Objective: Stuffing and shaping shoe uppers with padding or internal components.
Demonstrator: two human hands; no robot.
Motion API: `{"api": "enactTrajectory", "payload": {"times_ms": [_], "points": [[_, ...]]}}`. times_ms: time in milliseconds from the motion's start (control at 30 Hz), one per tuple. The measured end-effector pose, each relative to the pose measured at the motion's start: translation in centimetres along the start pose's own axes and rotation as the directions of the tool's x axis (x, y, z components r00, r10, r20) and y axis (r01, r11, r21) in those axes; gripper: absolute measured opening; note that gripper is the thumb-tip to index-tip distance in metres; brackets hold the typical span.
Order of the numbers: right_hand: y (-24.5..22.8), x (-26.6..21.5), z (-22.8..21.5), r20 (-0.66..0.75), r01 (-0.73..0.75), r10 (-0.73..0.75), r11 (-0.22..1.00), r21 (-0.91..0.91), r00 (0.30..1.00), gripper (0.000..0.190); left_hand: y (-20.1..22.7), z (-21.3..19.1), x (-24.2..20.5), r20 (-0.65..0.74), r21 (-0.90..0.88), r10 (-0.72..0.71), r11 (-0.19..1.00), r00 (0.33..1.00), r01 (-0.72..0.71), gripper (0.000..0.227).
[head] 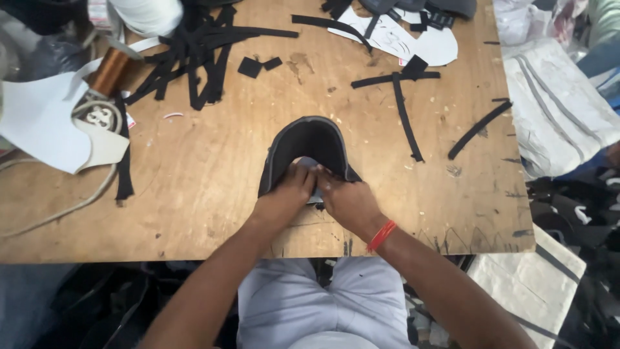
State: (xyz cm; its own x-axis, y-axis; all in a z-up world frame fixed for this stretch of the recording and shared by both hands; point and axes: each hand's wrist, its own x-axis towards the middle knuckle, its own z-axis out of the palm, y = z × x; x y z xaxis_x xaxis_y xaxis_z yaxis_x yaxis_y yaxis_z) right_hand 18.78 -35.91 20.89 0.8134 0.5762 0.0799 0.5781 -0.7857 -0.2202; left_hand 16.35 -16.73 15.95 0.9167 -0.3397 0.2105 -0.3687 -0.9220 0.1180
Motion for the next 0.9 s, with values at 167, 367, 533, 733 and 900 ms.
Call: {"api": "enactTrajectory", "payload": {"times_ms": [167,367,533,733,900], "points": [[1.1,-0.4,-1.2,-0.024,0.321,-0.328,0.936,-0.147,0.944,0.056,2.0,-1.7,-2.9,0.456,0.035,0.128,0.986,0.881,-0.162,0.051],[0.0,-0.7,-1.1,-0.087,0.418,-0.432,0.897,-0.141,0.898,0.067,4.9,-6.4,-2.9,-0.068,0.609,0.165,0.788,0.984,-0.09,0.059],[-0.5,-0.3,-1.8,0.089,0.165,-0.166,0.986,0.02,0.982,0.043,3.8,-3.7,-4.0,-0.148,0.306,0.115,0.95,0.982,-0.065,0.063],[-3.5,1.0,-0.2,0.217,-0.216,0.204,0.976,0.033,0.955,0.032,3.1,-6.0,-4.5,0.279,0.075,0.176,0.976,0.944,-0.205,0.058],[0.5,0.6,3.8,-0.298,0.182,-0.097,0.944,0.274,0.95,0.02,3.2,-6.2,-3.9,0.548,-0.04,0.115,0.993,0.828,-0.111,0.052]]}}
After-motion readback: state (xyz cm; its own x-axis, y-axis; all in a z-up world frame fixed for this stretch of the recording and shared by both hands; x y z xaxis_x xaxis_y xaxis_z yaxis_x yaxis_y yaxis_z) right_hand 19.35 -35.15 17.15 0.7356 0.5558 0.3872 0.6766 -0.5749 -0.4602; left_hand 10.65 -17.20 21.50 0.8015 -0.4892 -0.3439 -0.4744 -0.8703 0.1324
